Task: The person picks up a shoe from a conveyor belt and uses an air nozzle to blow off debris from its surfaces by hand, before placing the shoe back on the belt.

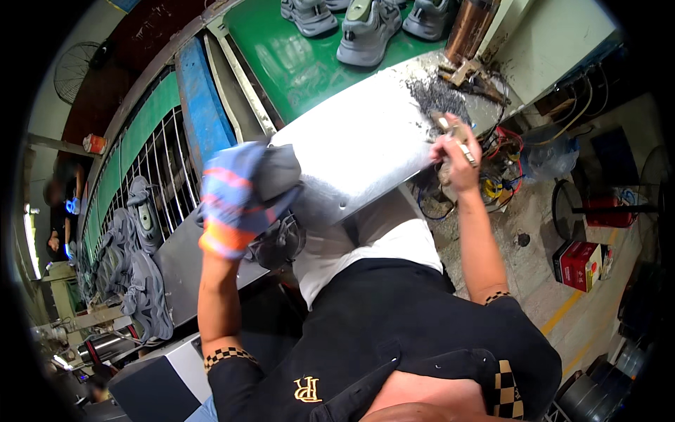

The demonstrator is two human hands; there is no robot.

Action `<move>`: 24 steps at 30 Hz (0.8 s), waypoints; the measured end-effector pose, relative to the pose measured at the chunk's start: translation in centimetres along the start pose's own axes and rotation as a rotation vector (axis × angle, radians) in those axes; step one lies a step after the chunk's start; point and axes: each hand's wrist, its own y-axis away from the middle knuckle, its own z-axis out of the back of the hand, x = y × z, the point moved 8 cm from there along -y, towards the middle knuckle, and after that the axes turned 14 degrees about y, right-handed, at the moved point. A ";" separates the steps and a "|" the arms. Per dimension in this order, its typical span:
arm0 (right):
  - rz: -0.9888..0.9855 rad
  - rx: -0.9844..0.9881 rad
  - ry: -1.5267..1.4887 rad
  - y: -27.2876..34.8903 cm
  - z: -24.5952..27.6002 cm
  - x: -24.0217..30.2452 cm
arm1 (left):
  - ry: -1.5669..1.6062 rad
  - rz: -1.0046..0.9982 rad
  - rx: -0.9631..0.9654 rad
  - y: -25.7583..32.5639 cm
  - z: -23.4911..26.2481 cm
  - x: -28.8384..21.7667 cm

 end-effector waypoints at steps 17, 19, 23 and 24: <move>0.329 0.744 -0.077 6.5 -16.7 20.2 | 0.737 0.240 -0.523 4.3 9.7 4.7; 0.489 0.761 -0.061 6.1 -18.8 23.2 | 0.769 0.259 -0.508 4.0 9.7 4.5; 0.789 0.768 0.122 4.8 -22.2 26.2 | 0.877 0.253 -0.490 3.0 9.3 4.9; 0.718 0.793 0.101 4.4 -22.7 26.2 | 0.915 0.260 -0.489 2.8 9.2 5.1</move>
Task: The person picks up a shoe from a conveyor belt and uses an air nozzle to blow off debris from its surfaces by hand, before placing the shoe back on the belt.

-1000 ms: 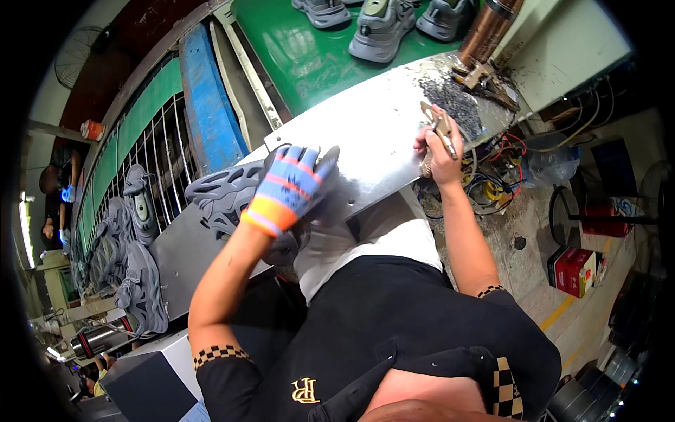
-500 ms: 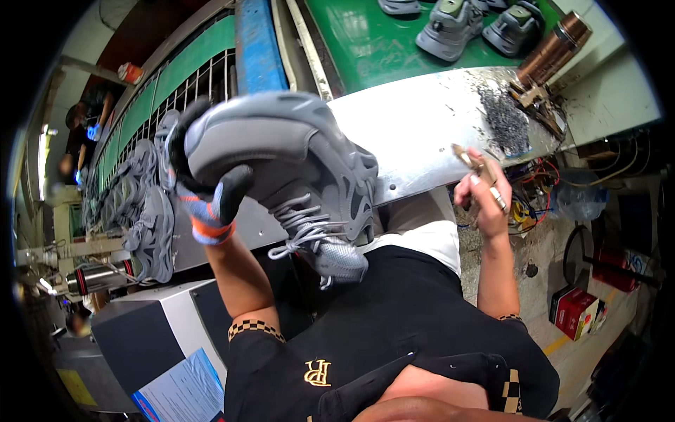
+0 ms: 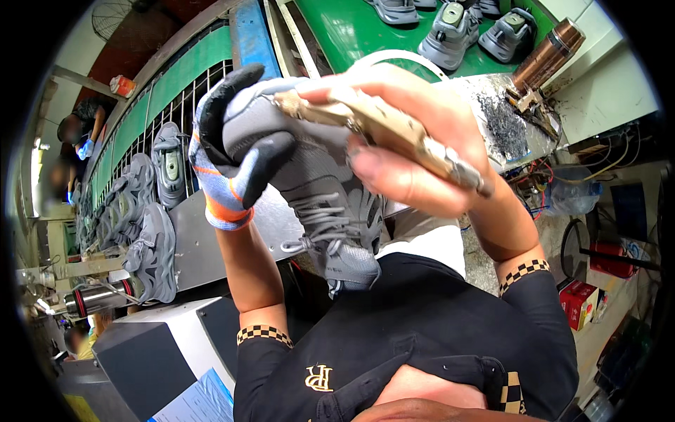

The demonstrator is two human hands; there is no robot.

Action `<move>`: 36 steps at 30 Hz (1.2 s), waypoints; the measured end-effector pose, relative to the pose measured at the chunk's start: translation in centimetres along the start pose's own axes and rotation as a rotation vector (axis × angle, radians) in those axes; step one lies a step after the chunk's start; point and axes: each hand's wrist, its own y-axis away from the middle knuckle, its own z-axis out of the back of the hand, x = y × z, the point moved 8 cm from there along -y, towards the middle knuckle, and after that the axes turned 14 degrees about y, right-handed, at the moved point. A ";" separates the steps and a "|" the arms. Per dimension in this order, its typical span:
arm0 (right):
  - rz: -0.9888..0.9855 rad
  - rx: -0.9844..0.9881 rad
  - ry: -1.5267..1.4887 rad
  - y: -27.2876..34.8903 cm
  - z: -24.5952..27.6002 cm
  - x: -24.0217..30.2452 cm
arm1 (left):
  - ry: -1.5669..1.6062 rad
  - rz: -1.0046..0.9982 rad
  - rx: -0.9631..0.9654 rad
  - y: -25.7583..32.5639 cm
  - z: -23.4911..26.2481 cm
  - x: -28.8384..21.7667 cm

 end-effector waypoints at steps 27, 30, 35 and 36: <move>-0.331 -0.142 -0.557 10.4 -8.8 -11.6 | 0.066 0.092 -0.142 0.3 10.6 7.6; -0.305 -0.167 -0.529 10.8 -8.9 -11.1 | 0.109 0.132 -0.165 0.5 11.2 8.4; -0.173 -0.224 -0.367 11.7 -9.1 -10.7 | 0.228 0.200 -0.227 0.9 11.8 9.7; -0.168 -0.222 -0.353 11.8 -9.0 -10.6 | 0.263 0.203 -0.256 1.1 11.9 9.5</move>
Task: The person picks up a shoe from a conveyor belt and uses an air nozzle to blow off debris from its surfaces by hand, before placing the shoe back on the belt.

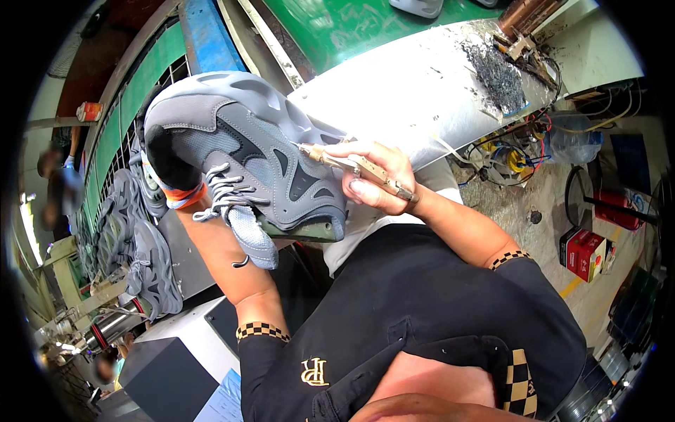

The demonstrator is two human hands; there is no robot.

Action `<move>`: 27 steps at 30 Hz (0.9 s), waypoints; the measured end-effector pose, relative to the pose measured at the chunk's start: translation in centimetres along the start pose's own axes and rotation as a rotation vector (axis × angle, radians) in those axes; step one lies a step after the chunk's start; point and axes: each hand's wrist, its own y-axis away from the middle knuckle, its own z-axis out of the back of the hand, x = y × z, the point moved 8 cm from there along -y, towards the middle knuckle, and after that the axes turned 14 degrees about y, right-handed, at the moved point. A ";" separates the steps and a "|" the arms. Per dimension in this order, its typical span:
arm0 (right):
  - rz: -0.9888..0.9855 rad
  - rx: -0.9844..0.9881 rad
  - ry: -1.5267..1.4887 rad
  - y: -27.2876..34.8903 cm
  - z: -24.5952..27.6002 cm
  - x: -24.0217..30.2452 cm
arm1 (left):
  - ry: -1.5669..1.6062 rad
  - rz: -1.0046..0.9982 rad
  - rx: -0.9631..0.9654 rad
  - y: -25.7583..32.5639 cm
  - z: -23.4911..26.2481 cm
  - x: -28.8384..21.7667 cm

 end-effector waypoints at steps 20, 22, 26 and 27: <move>-0.259 -0.023 -0.255 4.9 -0.4 -2.4 | -0.238 -0.070 0.019 3.1 -0.8 -0.5; -0.317 -0.032 -0.349 5.0 -0.3 -2.8 | -0.278 -0.104 -0.010 4.4 -0.8 -0.4; -0.364 -0.016 -0.412 5.5 -0.3 -3.1 | -0.356 -0.161 -0.073 7.4 -0.6 -0.5; -0.370 -0.027 -0.425 5.5 -0.4 -3.0 | -0.371 -0.168 -0.089 8.0 -0.5 -0.5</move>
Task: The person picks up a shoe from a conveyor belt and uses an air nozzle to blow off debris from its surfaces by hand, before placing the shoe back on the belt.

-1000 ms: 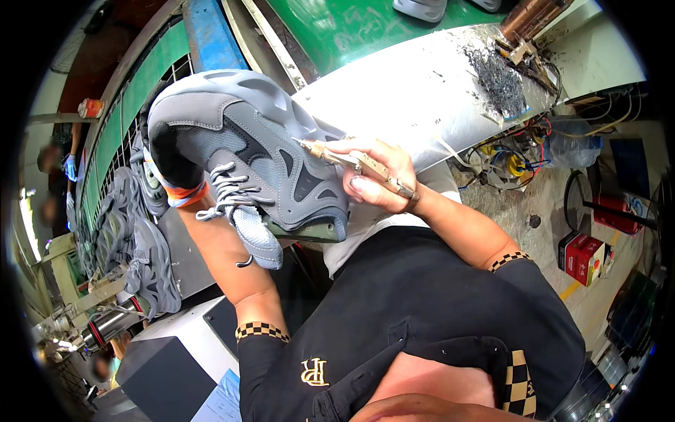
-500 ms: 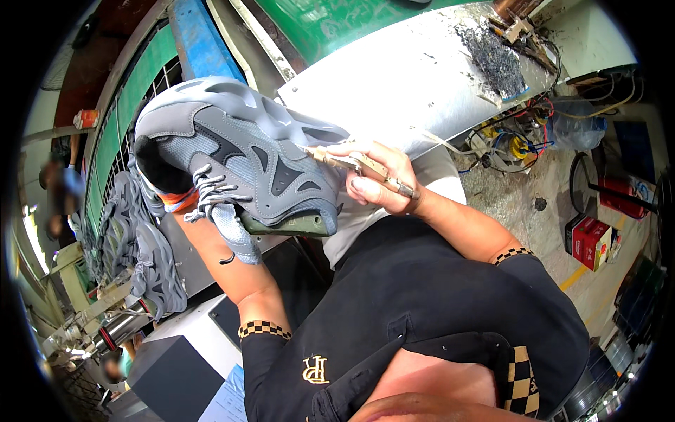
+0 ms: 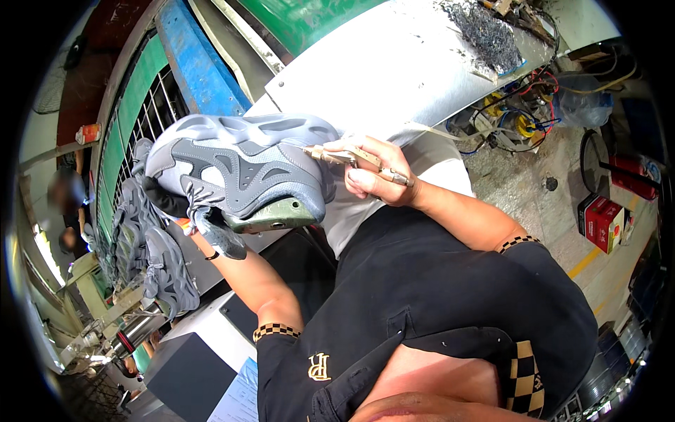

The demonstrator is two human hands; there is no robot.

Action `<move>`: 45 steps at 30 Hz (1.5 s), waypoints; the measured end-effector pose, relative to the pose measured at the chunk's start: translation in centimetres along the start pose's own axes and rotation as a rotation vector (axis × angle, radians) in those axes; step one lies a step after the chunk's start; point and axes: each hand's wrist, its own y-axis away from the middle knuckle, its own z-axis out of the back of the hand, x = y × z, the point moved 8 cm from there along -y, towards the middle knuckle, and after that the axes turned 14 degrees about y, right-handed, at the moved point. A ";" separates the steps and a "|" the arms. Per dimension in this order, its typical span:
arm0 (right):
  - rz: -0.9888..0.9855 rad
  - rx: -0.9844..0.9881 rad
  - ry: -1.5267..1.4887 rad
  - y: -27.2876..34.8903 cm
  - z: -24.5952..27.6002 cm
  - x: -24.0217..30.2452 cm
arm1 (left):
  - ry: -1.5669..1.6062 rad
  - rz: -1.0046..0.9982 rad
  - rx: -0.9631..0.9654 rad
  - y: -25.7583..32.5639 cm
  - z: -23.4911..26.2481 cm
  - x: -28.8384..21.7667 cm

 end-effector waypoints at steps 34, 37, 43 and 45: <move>-0.082 -0.080 0.219 -5.8 -4.1 -4.8 | 0.465 1.128 -0.556 25.9 -1.9 1.5; -0.097 -0.043 0.161 -5.5 -4.4 -4.9 | 0.486 1.146 -0.589 25.8 -2.5 2.0; -0.270 0.114 -0.126 -3.9 -4.5 -4.8 | 0.583 1.148 -0.554 24.7 -4.6 3.1; -0.290 0.132 -0.159 -3.2 -4.2 -4.4 | 0.691 1.118 -0.532 24.2 -5.3 3.6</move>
